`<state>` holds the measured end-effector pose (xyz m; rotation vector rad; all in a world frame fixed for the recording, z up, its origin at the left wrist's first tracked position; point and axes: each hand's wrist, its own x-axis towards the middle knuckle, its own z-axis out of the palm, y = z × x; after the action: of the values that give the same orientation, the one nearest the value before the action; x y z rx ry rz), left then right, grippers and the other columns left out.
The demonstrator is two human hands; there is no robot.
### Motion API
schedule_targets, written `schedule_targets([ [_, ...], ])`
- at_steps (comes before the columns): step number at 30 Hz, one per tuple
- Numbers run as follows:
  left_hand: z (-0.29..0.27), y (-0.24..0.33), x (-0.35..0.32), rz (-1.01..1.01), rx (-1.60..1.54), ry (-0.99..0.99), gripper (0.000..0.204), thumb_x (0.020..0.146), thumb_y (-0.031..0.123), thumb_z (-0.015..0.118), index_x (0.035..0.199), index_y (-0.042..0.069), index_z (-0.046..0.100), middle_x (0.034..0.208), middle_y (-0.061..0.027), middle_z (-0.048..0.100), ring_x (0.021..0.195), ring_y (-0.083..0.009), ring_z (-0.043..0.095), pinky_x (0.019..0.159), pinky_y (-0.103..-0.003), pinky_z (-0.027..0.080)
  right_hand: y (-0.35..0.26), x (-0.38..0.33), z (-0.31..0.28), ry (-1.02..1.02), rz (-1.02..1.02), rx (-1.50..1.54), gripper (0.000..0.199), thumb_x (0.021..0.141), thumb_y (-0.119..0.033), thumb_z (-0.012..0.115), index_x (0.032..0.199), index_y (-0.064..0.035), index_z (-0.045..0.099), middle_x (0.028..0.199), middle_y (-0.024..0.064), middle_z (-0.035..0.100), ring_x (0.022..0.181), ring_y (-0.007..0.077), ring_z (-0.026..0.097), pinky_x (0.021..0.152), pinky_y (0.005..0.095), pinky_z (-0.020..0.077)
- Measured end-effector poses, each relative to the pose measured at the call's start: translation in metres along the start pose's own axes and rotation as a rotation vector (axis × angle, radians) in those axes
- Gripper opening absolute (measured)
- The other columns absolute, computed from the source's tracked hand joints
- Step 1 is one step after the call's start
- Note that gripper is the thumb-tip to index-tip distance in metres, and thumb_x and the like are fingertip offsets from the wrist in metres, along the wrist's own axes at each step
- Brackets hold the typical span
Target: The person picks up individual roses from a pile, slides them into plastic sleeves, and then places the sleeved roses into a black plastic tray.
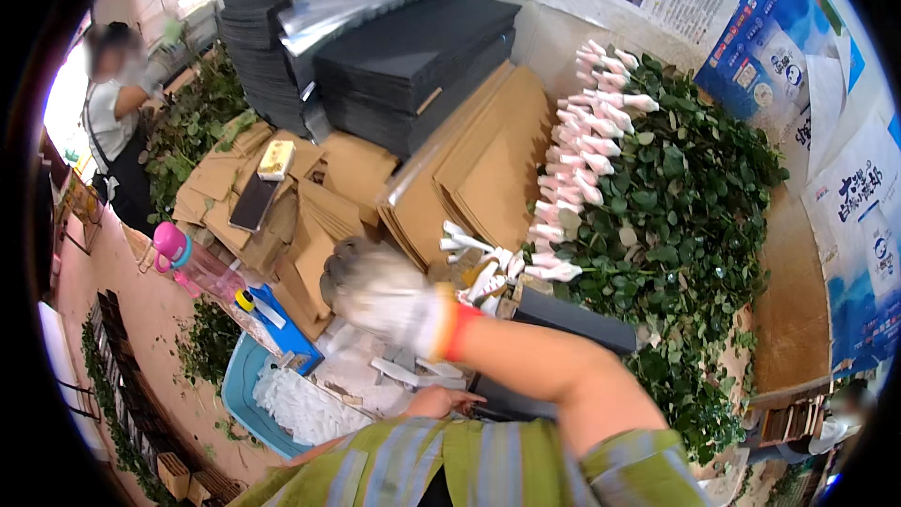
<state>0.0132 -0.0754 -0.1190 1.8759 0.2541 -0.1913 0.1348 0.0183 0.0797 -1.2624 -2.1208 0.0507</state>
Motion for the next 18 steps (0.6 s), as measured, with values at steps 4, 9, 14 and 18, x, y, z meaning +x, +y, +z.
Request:
schedule_targets([
  [4,-0.008,0.016,-0.005,-0.134,0.104,0.073,0.039,0.083,0.024,0.065,0.121,0.028,0.069,0.099,-0.0041,0.073,0.087,-0.0255,0.070,0.076,-0.038,0.054,-0.048,-0.096,-0.137,-0.002,0.316,-0.059,0.030,0.079,-0.015,0.067,0.107,-0.0048,0.068,0.093,0.0136,0.068,0.086,0.0338,0.066,0.075,0.0446,0.0523],
  [9,0.002,0.004,0.001,-0.118,0.071,0.146,0.039,0.081,0.019,0.065,0.119,0.027,0.070,0.093,-0.0055,0.072,0.080,-0.0291,0.068,0.070,-0.038,0.055,-0.053,-0.250,-0.141,-0.238,0.769,-0.153,0.034,0.085,-0.023,0.065,0.113,-0.0029,0.064,0.086,0.0127,0.070,0.075,0.0268,0.068,0.067,0.0413,0.0553],
  [14,-0.020,0.022,-0.011,0.009,0.269,0.144,0.038,0.079,0.016,0.065,0.115,0.028,0.072,0.093,-0.0029,0.071,0.079,-0.0270,0.067,0.067,-0.037,0.055,-0.049,-0.244,-0.084,-0.133,1.635,1.093,0.017,0.091,-0.022,0.068,0.099,-0.0071,0.067,0.077,0.0016,0.065,0.060,0.0083,0.056,0.051,0.0220,0.0420],
  [18,-0.058,0.049,-0.005,0.220,0.648,-0.026,0.038,0.074,0.012,0.069,0.109,0.028,0.074,0.128,-0.0095,0.059,0.116,-0.0264,0.056,0.100,-0.046,0.044,-0.042,-0.246,-0.077,-0.070,1.761,1.246,0.019,0.089,-0.025,0.071,0.100,-0.0096,0.068,0.073,-0.0005,0.062,0.057,0.0056,0.053,0.048,0.0204,0.0393],
])
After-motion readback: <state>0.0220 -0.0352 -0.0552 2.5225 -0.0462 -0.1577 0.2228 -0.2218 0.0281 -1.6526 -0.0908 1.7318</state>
